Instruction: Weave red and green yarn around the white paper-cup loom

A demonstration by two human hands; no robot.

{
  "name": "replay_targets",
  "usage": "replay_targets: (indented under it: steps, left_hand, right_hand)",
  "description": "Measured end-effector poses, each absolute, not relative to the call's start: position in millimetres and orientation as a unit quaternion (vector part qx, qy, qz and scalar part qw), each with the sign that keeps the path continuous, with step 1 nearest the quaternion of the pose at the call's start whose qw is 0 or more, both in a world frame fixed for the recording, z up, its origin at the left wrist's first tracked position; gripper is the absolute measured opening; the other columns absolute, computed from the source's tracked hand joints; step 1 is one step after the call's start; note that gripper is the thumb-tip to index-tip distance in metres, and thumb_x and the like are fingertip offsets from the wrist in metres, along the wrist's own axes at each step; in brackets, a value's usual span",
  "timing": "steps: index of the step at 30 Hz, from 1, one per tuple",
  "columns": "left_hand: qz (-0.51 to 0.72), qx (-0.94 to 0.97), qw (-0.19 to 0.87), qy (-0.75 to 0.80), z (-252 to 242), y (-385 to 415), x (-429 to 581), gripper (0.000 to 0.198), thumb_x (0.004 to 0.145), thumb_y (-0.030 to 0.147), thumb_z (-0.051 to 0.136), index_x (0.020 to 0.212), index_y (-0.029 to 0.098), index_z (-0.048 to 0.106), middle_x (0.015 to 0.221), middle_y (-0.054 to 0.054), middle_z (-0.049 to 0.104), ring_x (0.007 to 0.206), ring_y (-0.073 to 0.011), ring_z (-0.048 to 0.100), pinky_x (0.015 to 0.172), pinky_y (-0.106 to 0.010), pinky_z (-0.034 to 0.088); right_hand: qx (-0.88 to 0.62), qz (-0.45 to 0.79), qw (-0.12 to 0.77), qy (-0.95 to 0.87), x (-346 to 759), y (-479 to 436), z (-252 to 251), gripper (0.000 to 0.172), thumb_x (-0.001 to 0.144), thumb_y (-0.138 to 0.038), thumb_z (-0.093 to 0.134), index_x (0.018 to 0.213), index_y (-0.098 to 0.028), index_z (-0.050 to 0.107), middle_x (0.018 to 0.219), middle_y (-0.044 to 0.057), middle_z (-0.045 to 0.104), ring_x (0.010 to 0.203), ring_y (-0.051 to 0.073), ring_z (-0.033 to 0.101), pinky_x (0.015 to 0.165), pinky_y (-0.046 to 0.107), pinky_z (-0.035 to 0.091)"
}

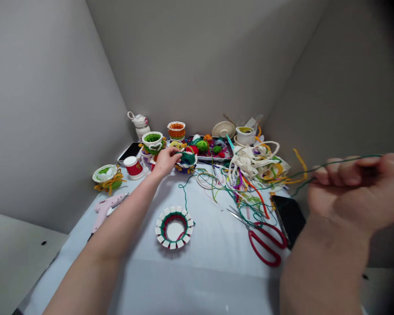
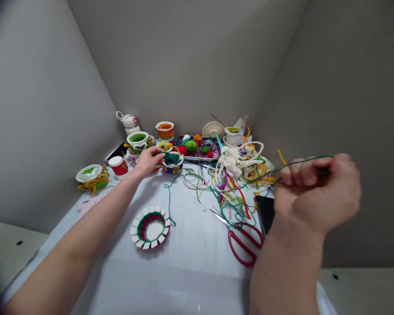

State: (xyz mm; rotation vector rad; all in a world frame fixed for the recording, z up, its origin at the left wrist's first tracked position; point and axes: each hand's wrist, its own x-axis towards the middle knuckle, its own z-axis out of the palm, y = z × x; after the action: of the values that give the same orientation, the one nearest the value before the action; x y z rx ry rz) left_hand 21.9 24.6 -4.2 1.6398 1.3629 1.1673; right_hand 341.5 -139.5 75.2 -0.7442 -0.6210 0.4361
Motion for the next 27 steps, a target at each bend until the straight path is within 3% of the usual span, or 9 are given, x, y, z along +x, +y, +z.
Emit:
replay_targets:
  steps: [5, 8, 12, 14, 16, 19, 22, 25, 27]
  left_hand:
    - [0.408, 0.701, 0.217, 0.544, 1, 33, 34, 0.016, 0.082, 0.028, 0.060, 0.091, 0.015, 0.065, 0.078, -0.005, 0.067, 0.066, -0.0160, 0.063, 0.071, -0.028, 0.048]
    - [0.334, 0.733, 0.093, 0.585, 0, 31, 36, 0.026, 0.082, 0.038, 0.062, 0.093, 0.014, 0.066, 0.085, -0.011, 0.069, 0.080, -0.0232, 0.065, 0.079, -0.034, 0.046]
    - [0.314, 0.738, 0.059, 0.595, -1, 15, 27, 0.032, 0.085, 0.044, 0.058, 0.095, 0.015, 0.067, 0.092, -0.013, 0.070, 0.088, -0.0252, 0.064, 0.081, -0.034, 0.045]
    - [0.340, 0.731, 0.087, 0.586, 1, -1, 18, 0.030, 0.085, 0.043, 0.057, 0.094, 0.016, 0.067, 0.092, -0.010, 0.071, 0.085, -0.0218, 0.063, 0.079, -0.031, 0.045]
    - [0.359, 0.712, 0.151, 0.585, 4, -21, 7, 0.029, 0.085, 0.043, 0.056, 0.093, 0.017, 0.068, 0.090, -0.007, 0.072, 0.077, -0.0176, 0.062, 0.075, -0.028, 0.046]
    - [0.359, 0.694, 0.236, 0.577, 9, -60, -12, 0.033, 0.084, 0.045, 0.057, 0.098, 0.017, 0.067, 0.090, -0.006, 0.071, 0.076, -0.0168, 0.061, 0.074, -0.029, 0.048]
    - [0.351, 0.706, 0.337, 0.513, 4, -103, -33, 0.040, 0.083, 0.045, 0.060, 0.114, 0.019, 0.061, 0.115, -0.010, 0.064, 0.100, -0.0204, 0.061, 0.088, -0.034, 0.049]
    - [0.275, 0.749, 0.428, 0.425, -12, -145, -51, 0.080, 0.064, 0.040, 0.079, 0.136, 0.027, 0.046, 0.147, -0.009, 0.040, 0.134, -0.0275, 0.040, 0.110, -0.040, 0.036]
    - [0.219, 0.741, 0.465, 0.432, -28, -166, -57, 0.109, 0.054, 0.036, 0.087, 0.147, 0.030, 0.030, 0.154, -0.010, 0.029, 0.140, -0.0316, 0.032, 0.116, -0.045, 0.027]
  right_hand:
    - [-0.322, 0.194, 0.861, -0.342, 301, -135, 76, 0.017, 0.064, -0.018, 0.062, 0.054, -0.018, 0.049, 0.042, -0.008, 0.039, 0.037, 0.006, 0.027, 0.038, 0.023, 0.023]
    - [-0.329, 0.193, 0.843, -0.378, 294, -134, 70, 0.014, 0.067, -0.017, 0.064, 0.057, -0.017, 0.055, 0.046, -0.007, 0.046, 0.038, 0.006, 0.029, 0.040, 0.023, 0.024]
    - [-0.406, 0.217, 0.765, -0.451, 296, -132, 59, 0.017, 0.077, -0.023, 0.064, 0.062, -0.016, 0.059, 0.048, -0.006, 0.042, 0.043, 0.007, 0.031, 0.043, 0.023, 0.023]
    - [-0.499, 0.197, 0.665, -0.520, 300, -129, 51, 0.022, 0.083, -0.031, 0.062, 0.066, -0.017, 0.061, 0.049, -0.005, 0.041, 0.045, 0.008, 0.033, 0.045, 0.024, 0.023]
    - [-0.592, 0.148, 0.504, -0.612, 303, -125, 41, 0.026, 0.088, -0.037, 0.057, 0.072, -0.018, 0.064, 0.054, -0.002, 0.048, 0.050, 0.011, 0.041, 0.048, 0.025, 0.029]
    - [-0.625, 0.041, 0.315, -0.713, 300, -117, 26, 0.024, 0.087, -0.037, 0.055, 0.091, -0.018, 0.069, 0.087, 0.009, 0.067, 0.083, 0.024, 0.060, 0.072, 0.036, 0.046]
    - [-0.584, 0.006, 0.323, -0.745, 284, -113, 19, 0.033, 0.088, -0.038, 0.054, 0.109, -0.016, 0.066, 0.121, 0.017, 0.062, 0.115, 0.032, 0.054, 0.097, 0.048, 0.042]
    - [-0.519, 0.155, 0.365, -0.758, 260, -115, 16, 0.031, 0.094, -0.037, 0.046, 0.113, -0.020, 0.064, 0.116, 0.011, 0.066, 0.107, 0.025, 0.061, 0.094, 0.041, 0.047]
    - [-0.475, 0.287, 0.352, -0.754, 246, -116, 8, 0.029, 0.095, -0.035, 0.044, 0.111, -0.022, 0.064, 0.112, 0.008, 0.068, 0.102, 0.022, 0.064, 0.089, 0.039, 0.051]
